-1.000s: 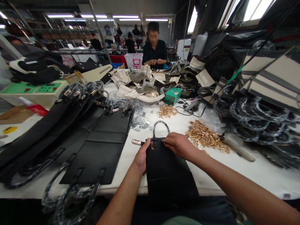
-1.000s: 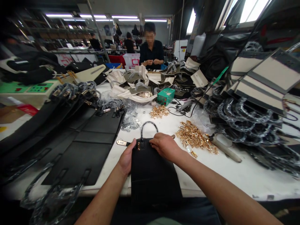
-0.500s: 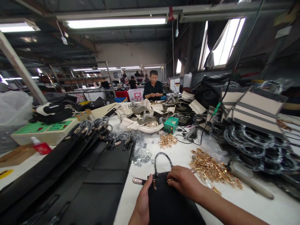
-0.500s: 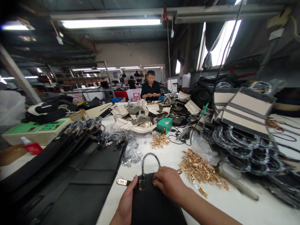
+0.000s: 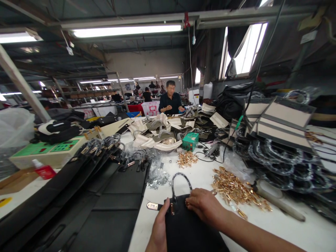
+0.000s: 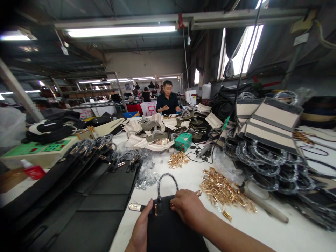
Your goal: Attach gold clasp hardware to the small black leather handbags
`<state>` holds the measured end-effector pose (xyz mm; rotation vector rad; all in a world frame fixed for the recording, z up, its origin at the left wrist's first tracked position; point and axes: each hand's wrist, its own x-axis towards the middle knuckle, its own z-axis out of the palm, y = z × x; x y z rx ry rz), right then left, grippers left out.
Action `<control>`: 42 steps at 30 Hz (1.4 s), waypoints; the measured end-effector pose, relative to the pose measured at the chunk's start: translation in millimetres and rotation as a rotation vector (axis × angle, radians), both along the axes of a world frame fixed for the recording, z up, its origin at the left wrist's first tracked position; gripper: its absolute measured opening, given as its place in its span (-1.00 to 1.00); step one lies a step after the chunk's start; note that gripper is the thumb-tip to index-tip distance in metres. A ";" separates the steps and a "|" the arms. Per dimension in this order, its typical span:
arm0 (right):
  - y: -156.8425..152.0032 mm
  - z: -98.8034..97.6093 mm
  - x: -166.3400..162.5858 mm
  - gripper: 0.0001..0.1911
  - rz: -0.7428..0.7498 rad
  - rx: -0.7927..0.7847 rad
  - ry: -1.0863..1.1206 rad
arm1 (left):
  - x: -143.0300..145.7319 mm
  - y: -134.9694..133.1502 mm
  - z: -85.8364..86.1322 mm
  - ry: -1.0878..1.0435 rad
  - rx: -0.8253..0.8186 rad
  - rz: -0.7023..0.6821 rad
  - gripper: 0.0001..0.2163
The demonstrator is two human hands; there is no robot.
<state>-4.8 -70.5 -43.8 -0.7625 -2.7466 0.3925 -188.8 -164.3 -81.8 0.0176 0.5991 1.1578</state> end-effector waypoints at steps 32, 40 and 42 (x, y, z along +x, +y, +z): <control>7.1 8.1 2.6 -0.76 0.059 0.006 -0.121 | 10.3 1.6 -1.4 0.014 0.015 0.018 -0.37; 6.3 6.0 -8.0 -0.93 0.101 0.064 -0.116 | 12.3 0.1 -2.3 0.073 -0.045 0.044 -0.37; 8.3 5.1 -9.1 -0.95 0.104 0.061 -0.106 | 11.5 1.4 -5.1 0.084 -0.012 0.079 -0.38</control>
